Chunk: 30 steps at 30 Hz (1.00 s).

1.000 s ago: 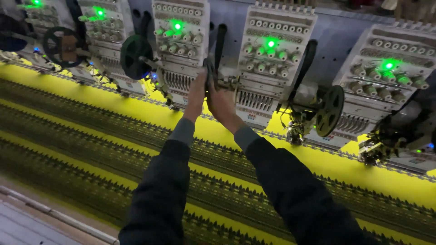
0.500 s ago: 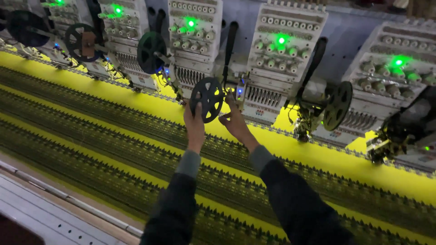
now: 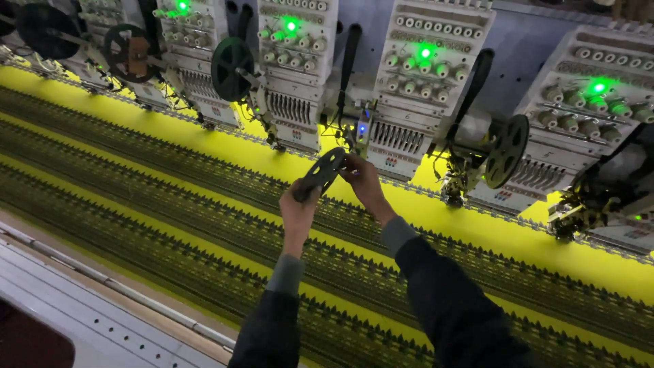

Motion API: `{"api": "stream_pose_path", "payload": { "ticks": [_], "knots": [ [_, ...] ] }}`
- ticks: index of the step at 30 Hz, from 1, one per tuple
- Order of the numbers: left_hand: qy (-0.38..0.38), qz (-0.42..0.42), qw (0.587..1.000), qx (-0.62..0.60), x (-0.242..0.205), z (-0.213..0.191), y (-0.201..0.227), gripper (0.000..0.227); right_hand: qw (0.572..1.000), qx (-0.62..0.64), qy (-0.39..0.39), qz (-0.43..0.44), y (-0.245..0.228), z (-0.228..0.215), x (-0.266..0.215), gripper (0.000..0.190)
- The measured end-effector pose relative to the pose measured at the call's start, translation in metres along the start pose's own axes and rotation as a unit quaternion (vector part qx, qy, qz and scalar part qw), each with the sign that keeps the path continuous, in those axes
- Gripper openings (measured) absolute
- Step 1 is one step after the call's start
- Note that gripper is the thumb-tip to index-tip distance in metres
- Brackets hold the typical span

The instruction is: Operating an industrial multi-head embroidery machine by adjusting reels and smoothing fabric.

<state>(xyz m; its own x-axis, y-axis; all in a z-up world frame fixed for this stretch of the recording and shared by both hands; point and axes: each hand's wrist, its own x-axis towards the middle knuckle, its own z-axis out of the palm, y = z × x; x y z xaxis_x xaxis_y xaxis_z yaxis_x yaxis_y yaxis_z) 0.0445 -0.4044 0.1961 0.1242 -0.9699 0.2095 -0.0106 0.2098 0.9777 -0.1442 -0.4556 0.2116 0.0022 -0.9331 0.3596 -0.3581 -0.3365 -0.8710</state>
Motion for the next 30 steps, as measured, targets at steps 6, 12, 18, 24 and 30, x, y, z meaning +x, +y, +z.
{"api": "stream_pose_path", "payload": {
  "ticks": [6,12,18,24,30],
  "knots": [
    [-0.004,-0.027,0.999,-0.023,-0.018,-0.010,0.042,0.023,0.997,0.069,0.007,-0.015,0.005,-0.005,-0.005,0.033],
    [0.024,0.008,0.993,-0.113,-0.016,-0.005,0.019,0.032,0.991,0.088,-0.048,0.094,0.087,0.030,-0.019,0.029],
    [0.047,0.019,0.984,-0.172,-0.021,0.004,0.028,0.031,0.984,-0.154,-0.088,0.005,0.016,0.034,-0.054,0.027],
    [0.062,0.020,0.985,-0.160,-0.028,0.006,0.033,0.032,0.989,-0.138,-0.031,0.051,-0.007,0.032,-0.055,0.055],
    [0.081,0.011,0.982,-0.169,-0.034,0.006,0.031,0.024,0.974,0.096,-0.006,0.207,-0.034,0.037,-0.059,0.011]
  ]
}}
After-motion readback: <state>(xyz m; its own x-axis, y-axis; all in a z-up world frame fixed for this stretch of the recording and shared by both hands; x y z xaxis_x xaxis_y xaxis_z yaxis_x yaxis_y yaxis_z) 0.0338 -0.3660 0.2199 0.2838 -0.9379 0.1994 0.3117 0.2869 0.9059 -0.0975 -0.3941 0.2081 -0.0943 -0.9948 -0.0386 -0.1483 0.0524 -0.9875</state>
